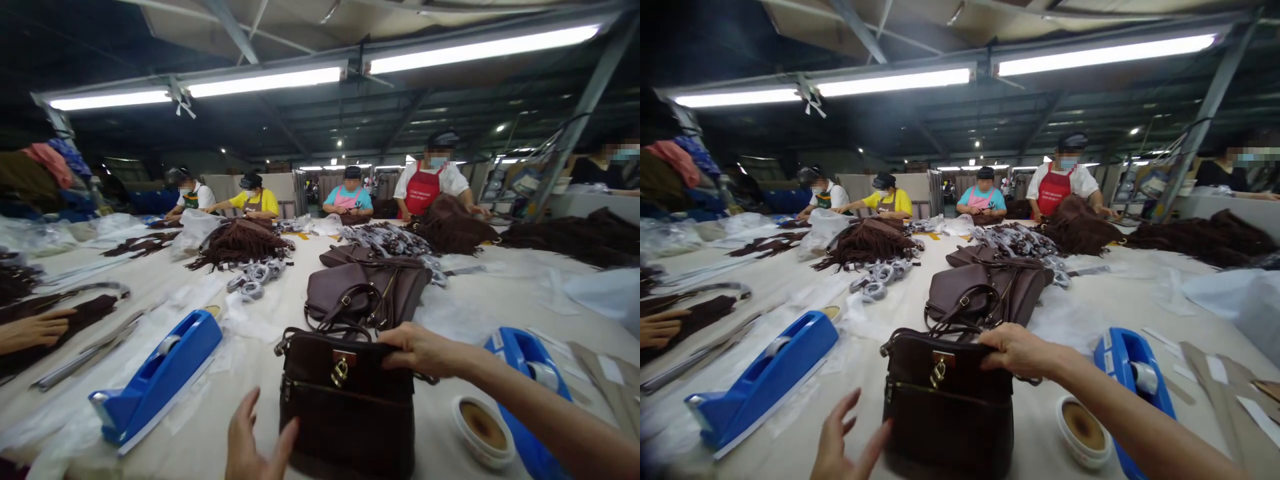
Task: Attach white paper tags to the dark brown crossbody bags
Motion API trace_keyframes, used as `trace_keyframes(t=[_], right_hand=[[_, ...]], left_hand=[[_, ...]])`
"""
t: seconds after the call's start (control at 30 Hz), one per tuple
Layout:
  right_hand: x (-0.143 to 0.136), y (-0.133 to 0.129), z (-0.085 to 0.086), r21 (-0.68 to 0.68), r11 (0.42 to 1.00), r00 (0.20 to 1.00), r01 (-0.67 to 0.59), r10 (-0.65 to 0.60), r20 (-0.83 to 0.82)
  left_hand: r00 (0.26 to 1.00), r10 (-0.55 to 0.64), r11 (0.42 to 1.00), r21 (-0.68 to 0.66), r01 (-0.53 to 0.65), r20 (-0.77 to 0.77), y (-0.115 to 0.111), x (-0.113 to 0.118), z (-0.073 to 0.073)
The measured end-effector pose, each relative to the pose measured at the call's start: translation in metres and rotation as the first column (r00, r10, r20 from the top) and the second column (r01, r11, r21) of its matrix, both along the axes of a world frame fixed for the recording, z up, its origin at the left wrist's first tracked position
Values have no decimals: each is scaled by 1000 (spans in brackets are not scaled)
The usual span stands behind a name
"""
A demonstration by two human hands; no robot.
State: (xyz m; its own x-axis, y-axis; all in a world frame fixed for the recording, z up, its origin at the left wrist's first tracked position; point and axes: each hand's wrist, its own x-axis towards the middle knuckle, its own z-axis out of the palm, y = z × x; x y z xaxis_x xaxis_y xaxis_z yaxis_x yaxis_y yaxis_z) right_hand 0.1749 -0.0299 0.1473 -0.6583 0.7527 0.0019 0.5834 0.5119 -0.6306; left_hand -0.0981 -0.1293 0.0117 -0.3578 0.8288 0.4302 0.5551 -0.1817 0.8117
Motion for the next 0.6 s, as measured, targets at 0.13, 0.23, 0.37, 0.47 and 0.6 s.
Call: trace_keyframes(t=[0.13,0.23,0.37,0.47,0.6], right_hand=[[-2,-3,8,93,996,1000,9,-11,14],[0,-6,4,146,989,999,35,-38,15],[4,-11,-10,172,981,996,90,-89,-8],[5,-17,-20,203,968,989,151,-145,-41],[7,-30,-29,251,942,975,221,-209,-74]], left_hand=[[893,-137,957,-177,232,430,40,-1,22],[803,-145,928,-202,313,578,37,16,28],[813,-37,955,-220,201,582,18,28,27],[876,-2,960,-244,136,483,8,25,27],[927,313,945,-168,-281,205,-16,31,24]])
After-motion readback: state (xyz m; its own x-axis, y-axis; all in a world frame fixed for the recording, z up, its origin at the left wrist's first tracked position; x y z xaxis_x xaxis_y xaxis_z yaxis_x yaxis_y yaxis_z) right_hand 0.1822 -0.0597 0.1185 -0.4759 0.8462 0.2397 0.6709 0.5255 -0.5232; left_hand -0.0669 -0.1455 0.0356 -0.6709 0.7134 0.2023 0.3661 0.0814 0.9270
